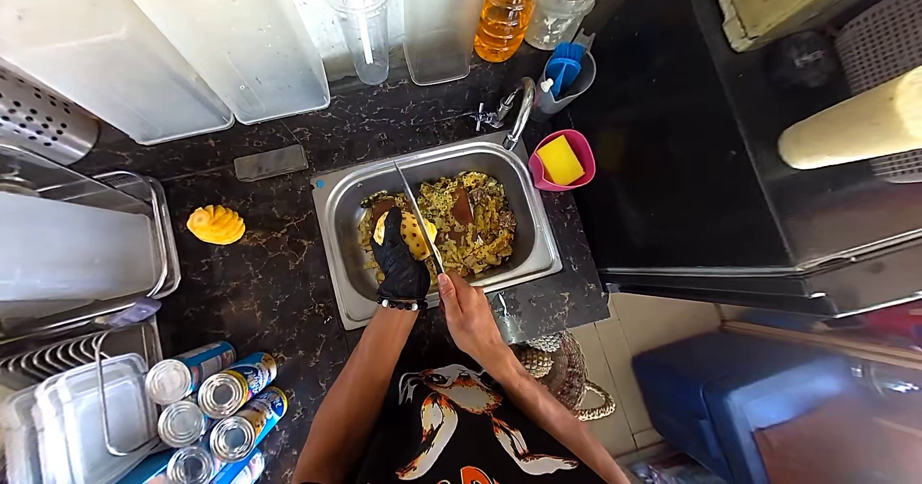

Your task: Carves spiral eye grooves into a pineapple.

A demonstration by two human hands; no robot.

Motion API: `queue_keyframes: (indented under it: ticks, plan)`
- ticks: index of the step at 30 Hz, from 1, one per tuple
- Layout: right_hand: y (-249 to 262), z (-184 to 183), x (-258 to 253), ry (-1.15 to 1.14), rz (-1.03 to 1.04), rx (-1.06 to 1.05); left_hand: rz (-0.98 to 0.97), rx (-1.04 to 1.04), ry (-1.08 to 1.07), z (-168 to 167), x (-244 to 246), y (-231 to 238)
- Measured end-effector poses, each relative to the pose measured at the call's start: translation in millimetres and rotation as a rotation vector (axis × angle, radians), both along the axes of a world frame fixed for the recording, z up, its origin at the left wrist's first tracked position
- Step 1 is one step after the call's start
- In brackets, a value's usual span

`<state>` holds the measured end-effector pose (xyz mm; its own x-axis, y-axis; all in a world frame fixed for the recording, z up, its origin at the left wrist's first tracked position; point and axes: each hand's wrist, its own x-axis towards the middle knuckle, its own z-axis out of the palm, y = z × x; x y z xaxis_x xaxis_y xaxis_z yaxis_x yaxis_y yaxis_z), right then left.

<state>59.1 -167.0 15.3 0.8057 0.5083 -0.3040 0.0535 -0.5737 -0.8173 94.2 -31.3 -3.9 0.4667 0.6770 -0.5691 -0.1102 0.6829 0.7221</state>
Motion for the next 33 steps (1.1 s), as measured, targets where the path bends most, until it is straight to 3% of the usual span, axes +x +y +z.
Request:
queue_keyframes:
  ticks: [5, 8, 12, 16, 20, 26, 30, 33]
  plan:
    - [-8, -3, -22, -0.055, 0.046, -0.183, -0.062, 0.121, 0.057, 3, -13, 1]
    - [7, 2, -13, -0.006, 0.042, -0.214, 0.008, 0.150, 0.122, -5, -13, -5]
    - [20, -2, 6, -0.028, 0.014, -0.130, 0.024, 0.147, 0.141, -19, -16, -12]
    - [3, -14, 11, -0.038, -0.073, 0.117, -0.074, -0.031, -0.049, -27, -27, 10]
    - [-9, -21, 22, 0.162, -0.088, 0.166, -0.194, -0.163, -0.212, -39, -40, 33]
    - [-10, -3, 14, 0.577, -0.026, 0.231, -0.143, -0.288, -0.403, -60, -37, 29]
    - [-9, 0, 5, 0.663, -0.025, 0.269, -0.046, -0.334, -0.142, -17, -19, 20]
    - [-9, -2, 1, 0.664, -0.032, 0.261, -0.092, -0.256, -0.326, -31, -25, 17]
